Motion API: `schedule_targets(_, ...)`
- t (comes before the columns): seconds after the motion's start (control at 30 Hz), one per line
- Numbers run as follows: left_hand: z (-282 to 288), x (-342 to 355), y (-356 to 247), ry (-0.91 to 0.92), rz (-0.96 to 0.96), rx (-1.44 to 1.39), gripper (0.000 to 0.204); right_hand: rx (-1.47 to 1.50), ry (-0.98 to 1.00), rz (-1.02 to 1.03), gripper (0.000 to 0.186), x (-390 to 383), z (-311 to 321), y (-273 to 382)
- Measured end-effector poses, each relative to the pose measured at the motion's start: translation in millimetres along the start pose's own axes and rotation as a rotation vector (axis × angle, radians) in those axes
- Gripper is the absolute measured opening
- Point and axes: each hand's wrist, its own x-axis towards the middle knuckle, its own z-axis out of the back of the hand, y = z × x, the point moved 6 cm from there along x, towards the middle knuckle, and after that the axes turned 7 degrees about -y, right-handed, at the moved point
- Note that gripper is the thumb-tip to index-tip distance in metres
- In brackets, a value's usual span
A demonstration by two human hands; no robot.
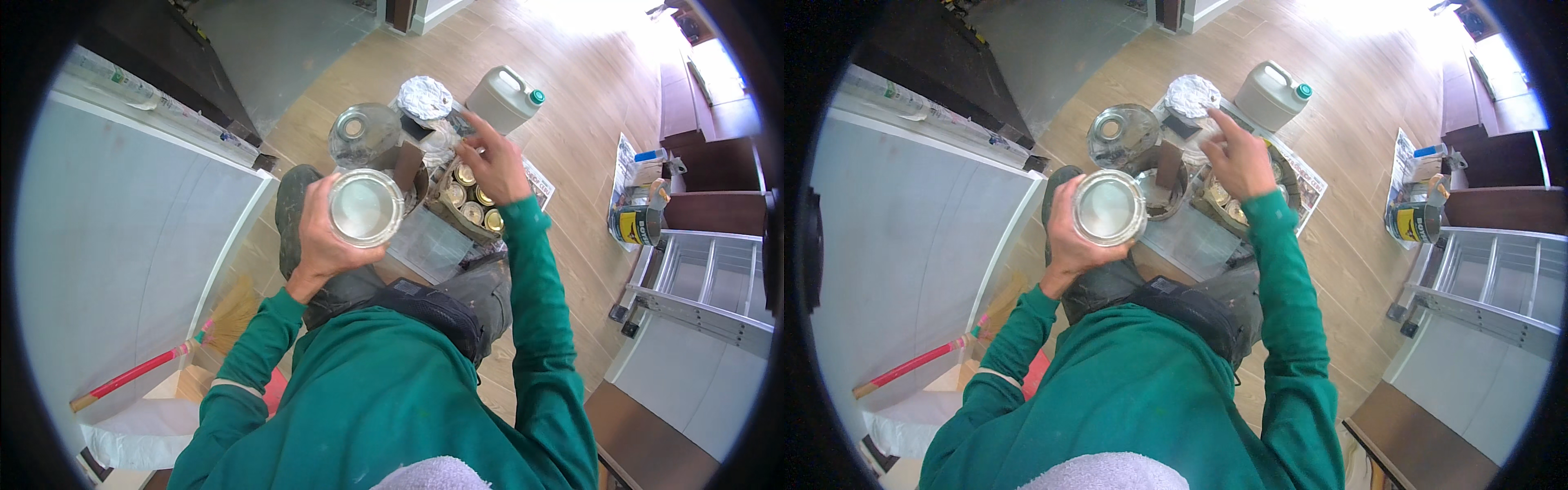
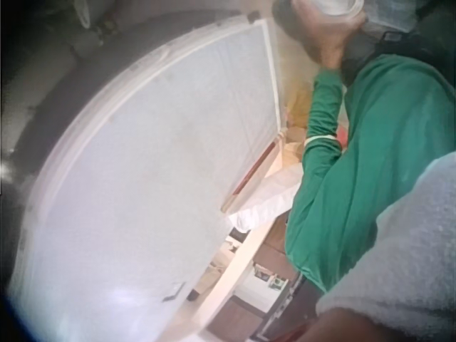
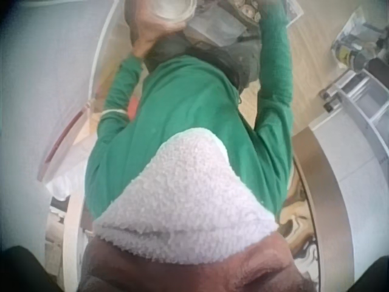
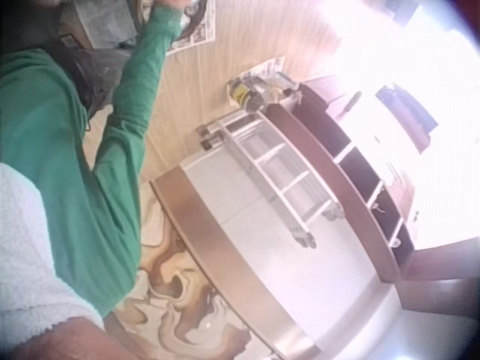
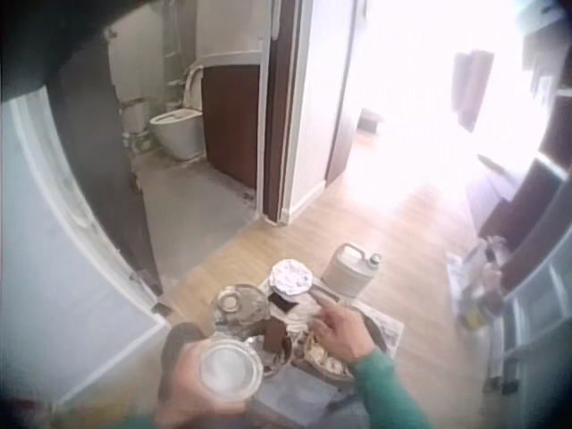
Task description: The person sits on the floor and uses a wooden stick to mix white paint in a small metal can. They pour a liquid from a large plastic jug into the can and continue stirring the mixture.
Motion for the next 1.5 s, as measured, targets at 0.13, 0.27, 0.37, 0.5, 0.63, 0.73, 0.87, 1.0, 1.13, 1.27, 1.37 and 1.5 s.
schedule_targets(0.13,-22,-8,-17,0.035,-0.034,-0.079,0.102,0.024,-0.127,-0.262,0.044,-104,25,-81)
schedule_targets(0.27,-50,-17,-34,0.132,-0.1,-0.13,0.104,0.194,-0.319,-0.631,0.038,-259,46,-154)
schedule_targets(0.37,-71,-28,-45,0.187,-0.125,-0.167,0.103,0.248,-0.565,-0.862,0.038,-363,53,-175)
schedule_targets(0.5,-104,-51,-50,0.286,-0.133,-0.131,0.103,0.303,-0.69,-0.948,0.036,-414,60,-183)
schedule_targets(0.63,-145,-84,-38,0.357,-0.23,0.018,0.103,0.297,-0.689,-0.852,0.033,-393,63,-189)
schedule_targets(0.73,-181,-109,-12,0.397,-0.188,0.04,0.104,0.3,-0.681,-0.836,0.029,-397,61,-187)
schedule_targets(0.87,-226,-140,24,0.431,-0.058,0.027,0.105,0.187,-0.579,-0.88,0.029,-445,63,-183)
schedule_targets(1.0,-256,-163,56,0.479,0.037,0.075,0.109,0.246,-0.518,-1.144,0.03,-494,65,-211)
schedule_targets(1.13,-261,-179,76,0.502,0.117,0.129,0.113,0.255,-0.523,-1.08,0.031,-493,76,-246)
schedule_targets(1.27,-252,-174,59,0.575,0.166,0.275,0.113,0.249,-0.542,-1.011,0.03,-454,86,-280)
schedule_targets(1.37,-243,-144,16,0.651,0.009,0.38,0.107,0.233,-0.561,-0.918,0.03,-408,91,-290)
schedule_targets(1.5,-208,-51,-42,0.581,-0.21,0.194,0.08,0.131,-0.503,-0.761,0.03,-330,83,-284)
